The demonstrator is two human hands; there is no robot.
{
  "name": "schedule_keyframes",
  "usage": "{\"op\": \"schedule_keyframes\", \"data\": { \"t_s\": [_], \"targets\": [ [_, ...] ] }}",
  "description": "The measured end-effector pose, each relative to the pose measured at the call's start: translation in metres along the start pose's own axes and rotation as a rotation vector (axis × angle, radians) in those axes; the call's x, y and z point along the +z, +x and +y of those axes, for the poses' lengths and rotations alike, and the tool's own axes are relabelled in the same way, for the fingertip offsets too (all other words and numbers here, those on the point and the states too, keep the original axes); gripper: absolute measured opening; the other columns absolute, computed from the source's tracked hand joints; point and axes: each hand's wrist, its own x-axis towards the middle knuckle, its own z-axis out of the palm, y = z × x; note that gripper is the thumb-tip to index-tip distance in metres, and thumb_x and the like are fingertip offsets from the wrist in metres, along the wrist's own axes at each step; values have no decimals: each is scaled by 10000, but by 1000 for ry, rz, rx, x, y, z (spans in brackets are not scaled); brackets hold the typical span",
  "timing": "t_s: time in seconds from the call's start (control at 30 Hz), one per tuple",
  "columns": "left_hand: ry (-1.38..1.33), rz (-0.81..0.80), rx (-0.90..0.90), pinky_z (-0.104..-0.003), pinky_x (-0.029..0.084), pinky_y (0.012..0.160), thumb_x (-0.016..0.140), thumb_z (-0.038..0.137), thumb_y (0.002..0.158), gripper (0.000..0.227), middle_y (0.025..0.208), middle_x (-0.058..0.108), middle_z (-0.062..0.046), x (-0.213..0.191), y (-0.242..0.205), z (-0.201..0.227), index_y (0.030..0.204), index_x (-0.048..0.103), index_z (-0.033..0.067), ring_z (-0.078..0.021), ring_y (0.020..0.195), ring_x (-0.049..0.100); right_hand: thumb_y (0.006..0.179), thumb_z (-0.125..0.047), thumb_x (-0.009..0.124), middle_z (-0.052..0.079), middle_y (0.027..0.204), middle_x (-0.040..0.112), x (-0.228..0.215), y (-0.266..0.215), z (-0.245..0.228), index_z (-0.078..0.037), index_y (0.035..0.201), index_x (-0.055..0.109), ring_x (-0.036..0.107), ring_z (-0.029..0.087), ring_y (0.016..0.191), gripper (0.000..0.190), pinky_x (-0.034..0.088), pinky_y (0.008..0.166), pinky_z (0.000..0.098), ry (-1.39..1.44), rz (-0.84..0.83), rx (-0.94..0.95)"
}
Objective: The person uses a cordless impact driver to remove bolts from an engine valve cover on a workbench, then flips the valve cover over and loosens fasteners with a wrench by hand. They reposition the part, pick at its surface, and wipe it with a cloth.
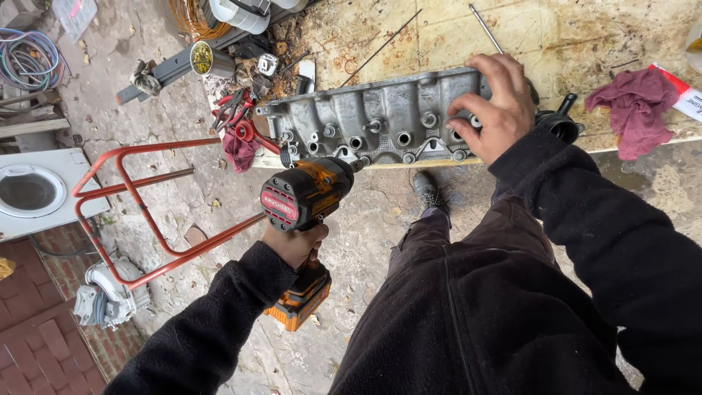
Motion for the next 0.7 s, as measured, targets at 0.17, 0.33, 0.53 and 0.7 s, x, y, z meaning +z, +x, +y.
{"op": "schedule_keyframes", "data": {
  "t_s": [0.17,0.33,0.53,0.7],
  "targets": [
    [705,132,634,-407,551,623,764,148,761,378,804,669,-96,-15,21,-2,1103,639,49,-267,665,652,816,-193,942,131,1520,466,0,0,0,-139,925,746,380,375,1480,231,370,1267,516,8,1,-5],
    [1178,67,1028,-444,575,793,780,272,680,546,1013,709,-174,-36,41,12,1150,660,22,-386,907,698,809,-188,944,134,1516,466,1,1,0,-143,919,736,393,379,1472,240,372,1256,515,7,13,-2],
    [1406,-66,662,-426,585,800,767,360,783,393,1003,730,-104,-45,46,38,1117,692,165,-337,904,707,797,-199,946,128,1499,473,-2,4,-5,-146,911,731,407,379,1455,249,370,1239,522,27,24,3],
    [1297,-66,577,-406,591,807,763,321,795,395,974,726,-106,-41,38,43,1122,671,120,-322,900,723,802,-239,945,134,1481,472,8,3,-1,-140,894,719,398,374,1442,263,359,1242,534,21,14,3]
  ]
}}
